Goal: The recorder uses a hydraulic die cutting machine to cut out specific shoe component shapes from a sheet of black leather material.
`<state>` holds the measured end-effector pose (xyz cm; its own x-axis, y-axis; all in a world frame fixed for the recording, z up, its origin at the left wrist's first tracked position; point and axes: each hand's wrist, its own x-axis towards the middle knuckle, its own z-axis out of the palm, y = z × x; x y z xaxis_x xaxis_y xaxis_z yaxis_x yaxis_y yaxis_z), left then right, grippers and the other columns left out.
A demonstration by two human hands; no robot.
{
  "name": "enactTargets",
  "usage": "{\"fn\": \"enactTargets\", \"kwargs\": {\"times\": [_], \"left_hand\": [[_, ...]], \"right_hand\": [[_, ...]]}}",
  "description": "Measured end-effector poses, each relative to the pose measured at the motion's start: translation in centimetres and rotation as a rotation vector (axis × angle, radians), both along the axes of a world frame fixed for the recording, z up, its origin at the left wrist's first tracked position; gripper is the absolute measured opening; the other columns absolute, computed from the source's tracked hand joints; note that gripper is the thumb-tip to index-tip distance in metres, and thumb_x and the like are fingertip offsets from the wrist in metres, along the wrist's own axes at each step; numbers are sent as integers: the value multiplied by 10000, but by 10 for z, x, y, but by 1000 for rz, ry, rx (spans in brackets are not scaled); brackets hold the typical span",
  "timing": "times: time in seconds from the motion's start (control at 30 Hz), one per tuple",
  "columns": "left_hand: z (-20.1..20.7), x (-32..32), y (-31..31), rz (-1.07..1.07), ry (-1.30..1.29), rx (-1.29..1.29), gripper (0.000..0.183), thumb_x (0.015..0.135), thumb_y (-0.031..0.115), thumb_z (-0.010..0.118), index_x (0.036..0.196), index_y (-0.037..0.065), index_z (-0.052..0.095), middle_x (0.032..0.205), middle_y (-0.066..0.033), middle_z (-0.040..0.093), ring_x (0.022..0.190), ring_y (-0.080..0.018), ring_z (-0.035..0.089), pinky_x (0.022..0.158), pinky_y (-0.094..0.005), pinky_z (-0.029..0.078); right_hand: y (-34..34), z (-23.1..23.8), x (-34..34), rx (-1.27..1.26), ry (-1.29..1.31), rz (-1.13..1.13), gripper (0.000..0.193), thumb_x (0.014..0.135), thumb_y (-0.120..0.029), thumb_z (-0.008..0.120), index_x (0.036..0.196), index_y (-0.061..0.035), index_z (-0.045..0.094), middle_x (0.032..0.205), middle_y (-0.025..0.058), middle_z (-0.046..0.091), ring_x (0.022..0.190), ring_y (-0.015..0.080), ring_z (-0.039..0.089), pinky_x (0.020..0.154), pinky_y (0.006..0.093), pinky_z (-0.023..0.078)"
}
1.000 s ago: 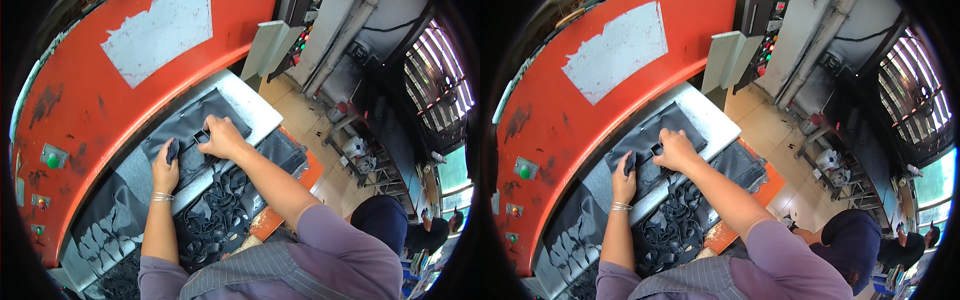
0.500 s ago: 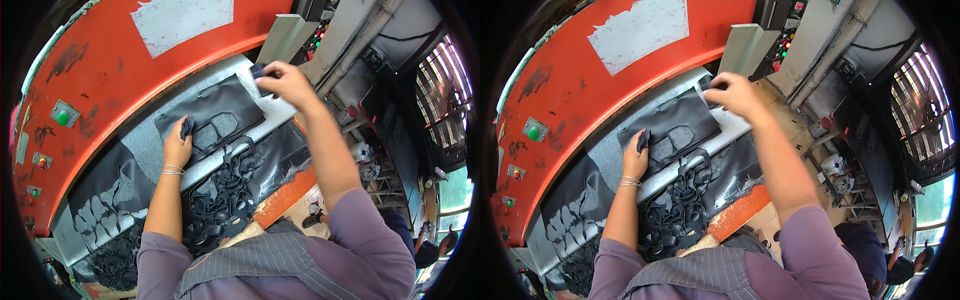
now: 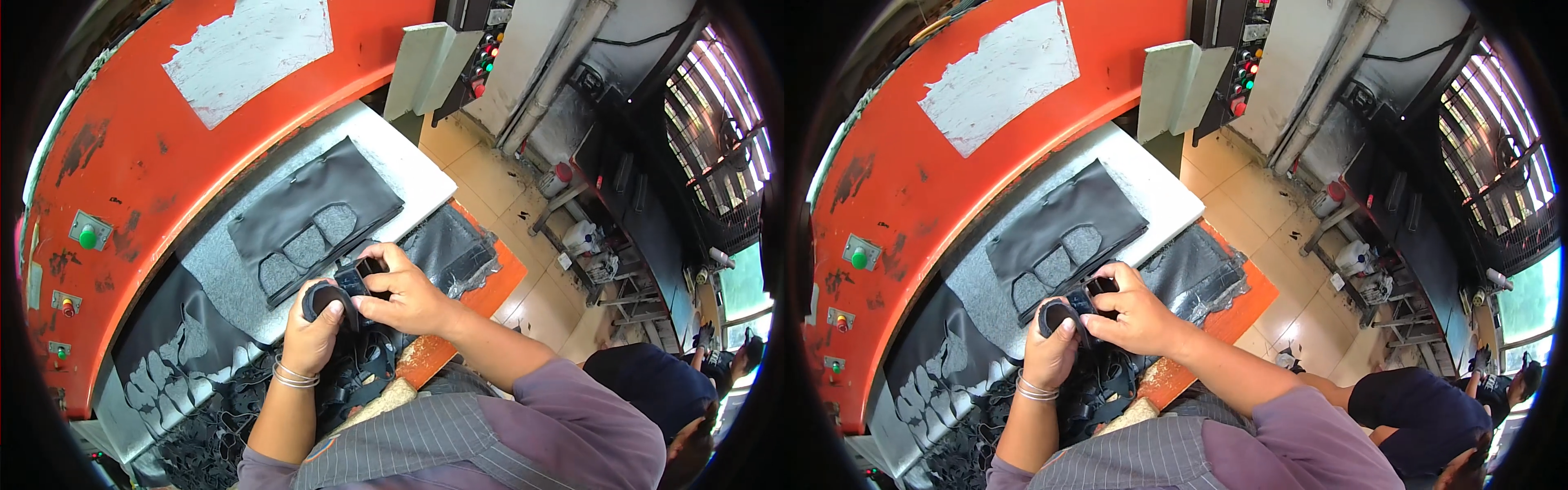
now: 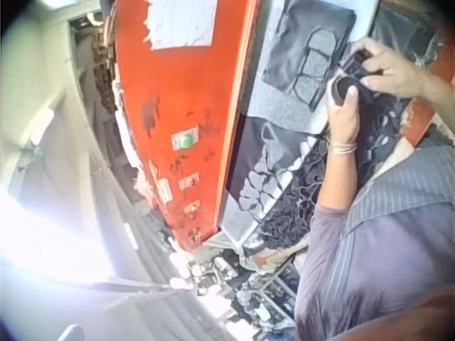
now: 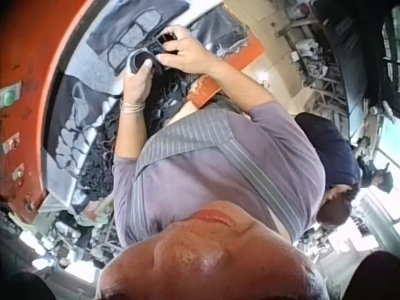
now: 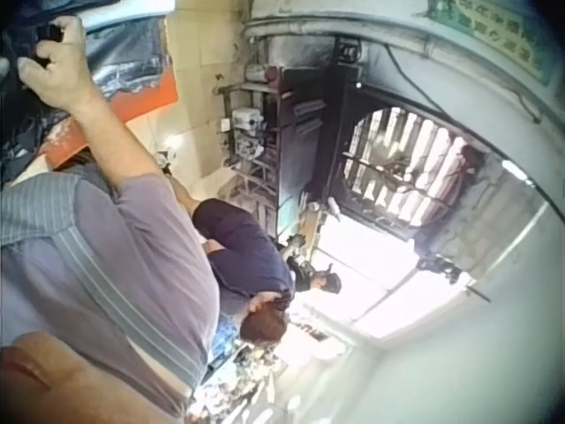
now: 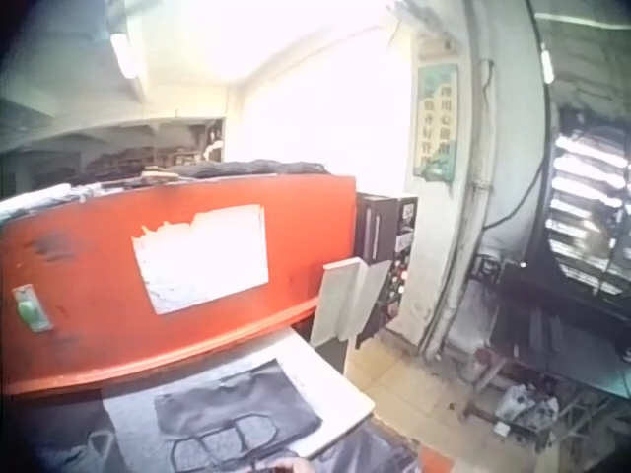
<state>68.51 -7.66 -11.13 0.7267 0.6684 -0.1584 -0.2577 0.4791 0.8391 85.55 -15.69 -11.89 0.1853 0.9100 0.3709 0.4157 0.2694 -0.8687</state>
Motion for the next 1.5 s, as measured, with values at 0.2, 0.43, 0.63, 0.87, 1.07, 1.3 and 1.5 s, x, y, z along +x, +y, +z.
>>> {"fn": "enactTargets", "kwargs": {"times": [0.2, 0.43, 0.63, 0.87, 1.07, 1.3, 1.5], "left_hand": [[1, -9, 26, 69, 372, 487, 412, 839, 158, 701, 1182, 21, 520, 1003, -66, 605, 927, -150, 580, 854, -288, 472], [4, 57, 55, -333, 625, 1130, 356, 784, 187, 713, 1085, 19, 620, 1281, -181, 529, 1258, -335, 446, 1073, -443, 289], [-29, 80, 68, -410, 765, 1172, 439, 797, 275, 692, 1124, -7, 611, 1486, -247, 285, 1425, -378, 161, 1136, -519, 87], [-34, 84, 80, -435, 726, 1145, 425, 785, 253, 705, 1121, 15, 599, 1524, -250, 209, 1439, -376, 132, 1137, -510, 68], [-28, 94, 83, -452, 740, 1135, 366, 784, 214, 711, 1087, 37, 604, 1539, -212, 207, 1445, -367, 119, 1135, -503, 30], [-28, 97, 83, -439, 743, 1116, 326, 770, 185, 717, 1057, 73, 613, 1534, -168, 264, 1457, -312, 127, 1144, -501, 31], [-29, 95, 86, -404, 747, 1105, 335, 771, 200, 729, 1065, 77, 626, 1520, -164, 297, 1452, -311, 153, 1139, -499, 22]], "right_hand": [[34, 8, 53, -27, -178, -283, 319, 723, -309, 740, 844, -41, 617, 1025, 194, 568, 1020, 359, 528, 911, 420, 426], [102, 2, 90, -246, -547, -305, 497, 698, -303, 763, 1048, -29, 540, 986, 188, 606, 833, 296, 580, 774, 367, 470], [105, -14, 102, -376, -308, -231, 614, 757, -297, 740, 1255, -45, 485, 1178, 191, 594, 1081, 313, 530, 907, 369, 427], [84, -37, 161, -236, 235, 88, 736, 805, 8, 585, 1459, -74, 259, 1400, 143, 459, 1313, 210, 421, 1029, 336, 357], [91, -46, 162, -243, -149, 35, 780, 727, -78, 588, 1449, -112, 295, 1280, 148, 591, 1255, 312, 447, 1095, 388, 219], [88, -51, 170, -216, -288, 2, 734, 775, -8, 531, 1461, -104, 288, 1280, 158, 590, 1289, 265, 444, 1092, 352, 267], [82, -31, 157, -391, -134, -286, 479, 818, -76, 530, 1286, 20, 488, 1005, 192, 671, 943, 289, 658, 818, 383, 506]]}}
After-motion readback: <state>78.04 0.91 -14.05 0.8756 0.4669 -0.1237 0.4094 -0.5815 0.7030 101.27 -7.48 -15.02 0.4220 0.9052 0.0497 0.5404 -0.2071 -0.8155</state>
